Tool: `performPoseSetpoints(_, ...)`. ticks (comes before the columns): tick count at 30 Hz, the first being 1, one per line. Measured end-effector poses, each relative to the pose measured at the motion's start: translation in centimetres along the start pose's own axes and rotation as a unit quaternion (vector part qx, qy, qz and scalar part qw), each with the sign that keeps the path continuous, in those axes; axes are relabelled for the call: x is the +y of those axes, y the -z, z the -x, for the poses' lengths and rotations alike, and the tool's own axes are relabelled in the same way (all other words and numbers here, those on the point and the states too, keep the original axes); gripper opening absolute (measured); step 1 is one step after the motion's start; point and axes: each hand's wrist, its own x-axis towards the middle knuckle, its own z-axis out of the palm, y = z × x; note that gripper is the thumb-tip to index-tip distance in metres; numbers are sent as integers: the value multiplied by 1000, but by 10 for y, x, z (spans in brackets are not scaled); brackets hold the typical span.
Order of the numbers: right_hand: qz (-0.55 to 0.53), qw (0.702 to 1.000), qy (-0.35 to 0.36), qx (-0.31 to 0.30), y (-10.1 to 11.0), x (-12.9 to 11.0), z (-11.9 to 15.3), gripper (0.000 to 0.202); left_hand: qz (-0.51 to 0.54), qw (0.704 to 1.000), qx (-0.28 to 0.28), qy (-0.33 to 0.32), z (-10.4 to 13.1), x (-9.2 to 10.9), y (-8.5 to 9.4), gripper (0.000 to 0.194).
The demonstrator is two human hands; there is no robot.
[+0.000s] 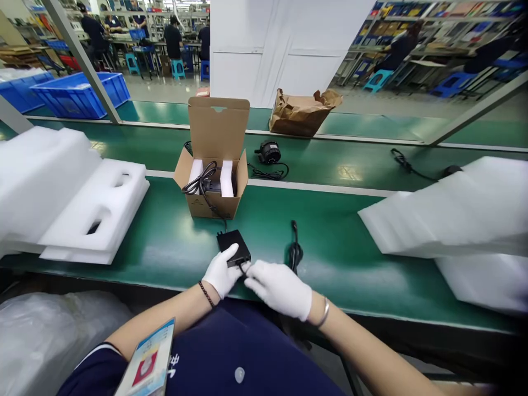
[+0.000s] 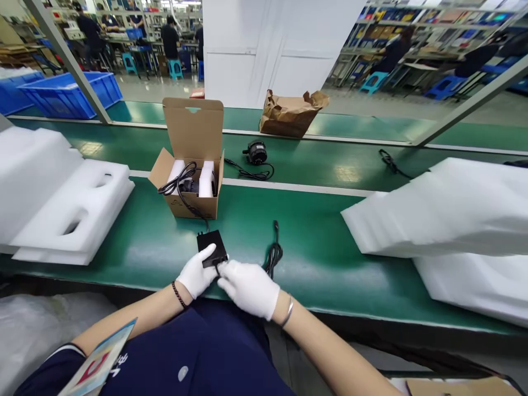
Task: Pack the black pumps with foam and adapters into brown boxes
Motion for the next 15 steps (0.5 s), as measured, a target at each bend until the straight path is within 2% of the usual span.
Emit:
performPoseSetpoints(1,11,1000,26,0,4,-9,4,15,-15,999,15,-23,2,1,1,46)
performPoseSetpoints(3,49,997,49,33,12,-19,8,25,-85,993,31,-73,13,4,5,49)
performPoseSetpoints(5,78,990,34,116,20,-19,6,43,-240,958,30,-152,30,12,9,50)
performPoseSetpoints(7,97,972,2,215,29,-15,0,51,-423,874,-13,-239,50,25,12,53)
performPoseSetpoints(10,110,939,30,326,47,-11,-10,41,-587,728,-126,-332,82,61,11,63)
performPoseSetpoints(11,97,931,65,345,54,-10,-13,34,-622,686,-168,-339,92,78,10,62)
performPoseSetpoints(13,26,922,139,361,68,-8,-14,24,-676,616,-256,-313,107,121,6,55)
performPoseSetpoints(15,-91,917,152,359,84,-5,-12,20,-706,563,-314,-294,108,169,0,66)
